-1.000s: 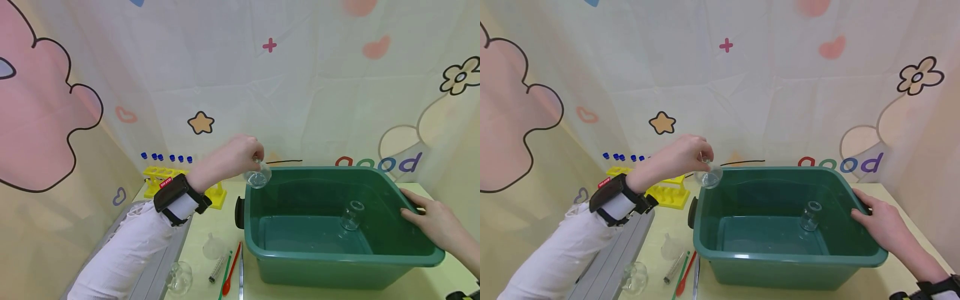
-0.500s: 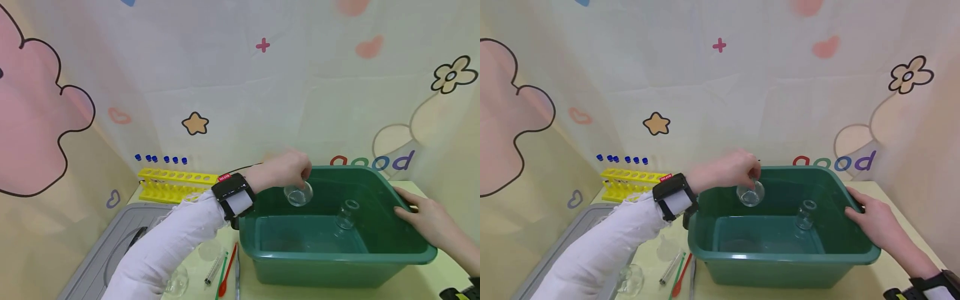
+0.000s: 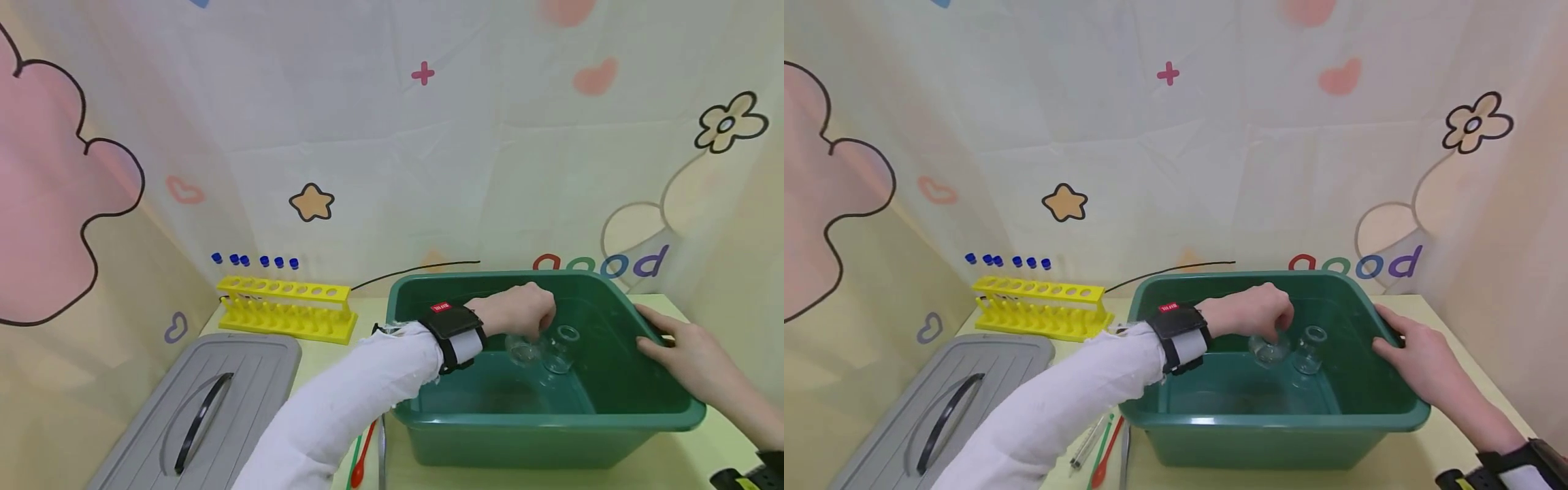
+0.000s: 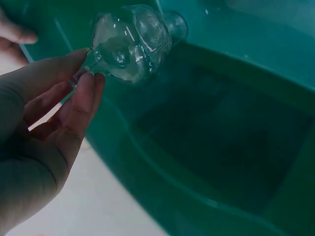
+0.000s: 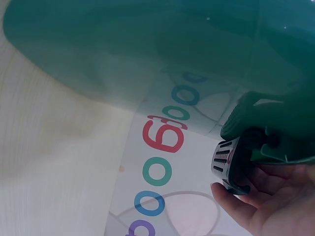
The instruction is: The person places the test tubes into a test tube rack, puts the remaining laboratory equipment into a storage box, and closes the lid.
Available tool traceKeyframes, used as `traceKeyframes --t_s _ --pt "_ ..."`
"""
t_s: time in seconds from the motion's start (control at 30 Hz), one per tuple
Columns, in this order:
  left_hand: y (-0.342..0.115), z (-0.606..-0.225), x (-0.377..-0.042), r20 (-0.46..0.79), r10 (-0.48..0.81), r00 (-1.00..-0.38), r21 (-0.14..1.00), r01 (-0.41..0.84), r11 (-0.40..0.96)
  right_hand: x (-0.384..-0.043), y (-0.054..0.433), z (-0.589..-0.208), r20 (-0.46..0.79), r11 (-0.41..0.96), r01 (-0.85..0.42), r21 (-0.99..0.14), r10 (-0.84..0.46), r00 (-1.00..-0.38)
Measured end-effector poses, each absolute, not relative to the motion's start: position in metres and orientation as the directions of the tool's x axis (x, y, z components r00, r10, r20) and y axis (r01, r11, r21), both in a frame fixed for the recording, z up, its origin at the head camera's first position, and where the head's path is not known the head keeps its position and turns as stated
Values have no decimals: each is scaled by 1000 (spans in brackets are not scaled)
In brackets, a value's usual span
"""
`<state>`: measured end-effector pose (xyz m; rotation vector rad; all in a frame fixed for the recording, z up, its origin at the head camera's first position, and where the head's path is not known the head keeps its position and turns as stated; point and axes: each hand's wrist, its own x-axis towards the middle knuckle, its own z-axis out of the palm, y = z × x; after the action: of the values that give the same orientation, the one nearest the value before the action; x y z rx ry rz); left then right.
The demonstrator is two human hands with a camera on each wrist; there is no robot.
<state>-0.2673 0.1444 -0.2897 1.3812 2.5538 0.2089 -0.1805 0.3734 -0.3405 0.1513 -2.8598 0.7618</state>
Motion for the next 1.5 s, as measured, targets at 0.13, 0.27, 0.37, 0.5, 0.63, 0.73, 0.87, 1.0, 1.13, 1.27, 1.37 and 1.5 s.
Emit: traceKeyframes --t_s 0.13,0.27,0.37,0.5,0.63,0.73,0.87,1.0,1.13,1.27,1.37,1.5 --pt "152 -303 -270 -159 833 -530 238 798 553 -182 372 -342 208 863 -165 -478 -71 -976" --pt "158 -313 -273 -149 852 -501 218 824 523 -182 372 -343 227 852 -187 -490 -82 -970" --pt "164 -318 -274 -141 863 -485 204 839 505 -181 374 -343 234 848 -186 -496 -76 -969" --pt "175 -325 -271 -141 874 -465 203 851 485 -180 377 -343 225 856 -167 -489 -61 -972" --pt "183 -333 -270 -143 886 -441 209 862 462 -180 376 -342 220 864 -154 -480 -52 -974" --pt "189 -339 -269 -156 881 -447 207 857 472 -180 375 -341 211 866 -148 -477 -51 -976" --pt "196 -345 -270 -188 867 -461 196 848 493 -180 375 -340 199 864 -144 -482 -53 -979" --pt "201 -348 -271 -206 866 -455 187 851 491 -180 374 -340 200 865 -140 -481 -47 -979" --pt "207 -351 -272 -216 866 -451 180 853 489 -180 374 -339 190 867 -131 -481 -43 -981" --pt "213 -353 -273 -222 868 -444 170 859 483 -180 374 -338 196 868 -131 -480 -40 -980" --pt "217 -356 -272 -230 867 -442 164 861 482 -180 374 -338 196 873 -130 -469 -41 -980" --pt "221 -360 -271 -243 865 -439 160 861 482 -179 375 -338 193 873 -133 -469 -46 -980"
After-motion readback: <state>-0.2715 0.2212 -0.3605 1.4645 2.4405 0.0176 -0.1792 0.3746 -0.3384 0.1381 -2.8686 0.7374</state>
